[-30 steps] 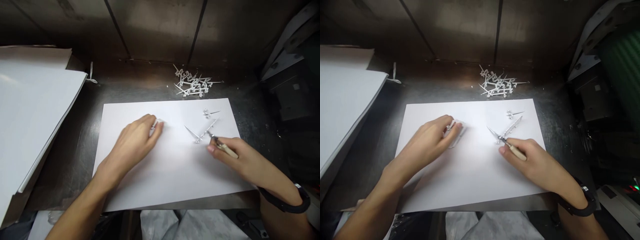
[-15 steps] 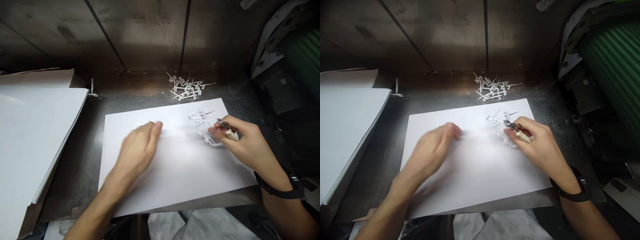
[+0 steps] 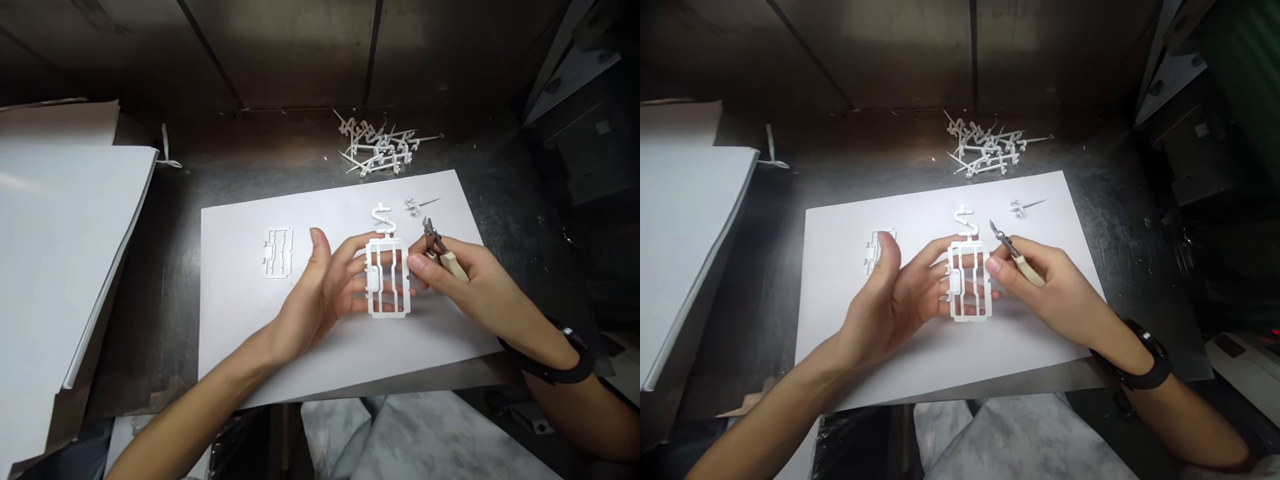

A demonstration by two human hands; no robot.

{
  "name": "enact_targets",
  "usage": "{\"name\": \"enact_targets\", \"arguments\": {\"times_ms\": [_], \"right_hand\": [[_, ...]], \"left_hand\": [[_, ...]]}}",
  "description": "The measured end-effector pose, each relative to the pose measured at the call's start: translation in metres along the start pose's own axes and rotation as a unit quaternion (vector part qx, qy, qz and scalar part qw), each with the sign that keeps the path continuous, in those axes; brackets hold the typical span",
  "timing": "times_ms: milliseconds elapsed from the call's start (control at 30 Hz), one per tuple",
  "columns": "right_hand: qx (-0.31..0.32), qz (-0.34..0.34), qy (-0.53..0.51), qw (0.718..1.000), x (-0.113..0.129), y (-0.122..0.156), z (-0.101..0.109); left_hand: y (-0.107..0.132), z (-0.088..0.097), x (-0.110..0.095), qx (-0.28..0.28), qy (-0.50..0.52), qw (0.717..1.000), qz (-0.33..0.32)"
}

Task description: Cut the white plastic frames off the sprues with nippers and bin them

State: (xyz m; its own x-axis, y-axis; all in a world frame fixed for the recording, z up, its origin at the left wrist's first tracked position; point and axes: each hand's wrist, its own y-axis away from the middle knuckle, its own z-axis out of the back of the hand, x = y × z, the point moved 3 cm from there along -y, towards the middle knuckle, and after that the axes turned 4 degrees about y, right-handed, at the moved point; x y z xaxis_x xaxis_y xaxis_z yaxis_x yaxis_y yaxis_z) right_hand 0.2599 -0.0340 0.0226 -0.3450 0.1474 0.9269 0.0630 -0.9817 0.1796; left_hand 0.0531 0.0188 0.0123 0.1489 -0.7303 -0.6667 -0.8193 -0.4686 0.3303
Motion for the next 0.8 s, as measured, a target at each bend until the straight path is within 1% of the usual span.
{"name": "enact_targets", "arguments": {"times_ms": [67,167,300,367,533,667,800], "right_hand": [[-0.005,-0.002,-0.013,1.000,-0.003,0.000,0.002],[-0.037,-0.007,-0.011,0.999,-0.006,-0.002,0.007],[-0.064,-0.026,0.000,0.998,-0.008,-0.002,0.011],[-0.064,-0.035,-0.003,0.997,-0.009,-0.001,0.012],[-0.054,-0.039,-0.034,0.997,-0.014,0.001,0.010],[-0.052,-0.032,-0.035,0.998,-0.018,-0.001,0.010],[-0.050,-0.034,-0.012,0.998,-0.019,-0.002,0.011]], "left_hand": [[0.000,0.001,-0.004,-0.008,0.001,1.000,0.005],[0.001,0.004,-0.008,-0.019,0.000,1.000,0.004],[0.001,0.008,-0.011,-0.017,-0.015,1.000,-0.008],[0.001,0.009,-0.012,-0.016,-0.032,0.999,-0.008],[0.002,0.009,-0.013,-0.033,-0.071,0.997,-0.009],[0.001,0.007,-0.013,-0.035,-0.058,0.998,-0.011],[0.000,0.007,-0.012,-0.047,-0.035,0.998,-0.015]]}}
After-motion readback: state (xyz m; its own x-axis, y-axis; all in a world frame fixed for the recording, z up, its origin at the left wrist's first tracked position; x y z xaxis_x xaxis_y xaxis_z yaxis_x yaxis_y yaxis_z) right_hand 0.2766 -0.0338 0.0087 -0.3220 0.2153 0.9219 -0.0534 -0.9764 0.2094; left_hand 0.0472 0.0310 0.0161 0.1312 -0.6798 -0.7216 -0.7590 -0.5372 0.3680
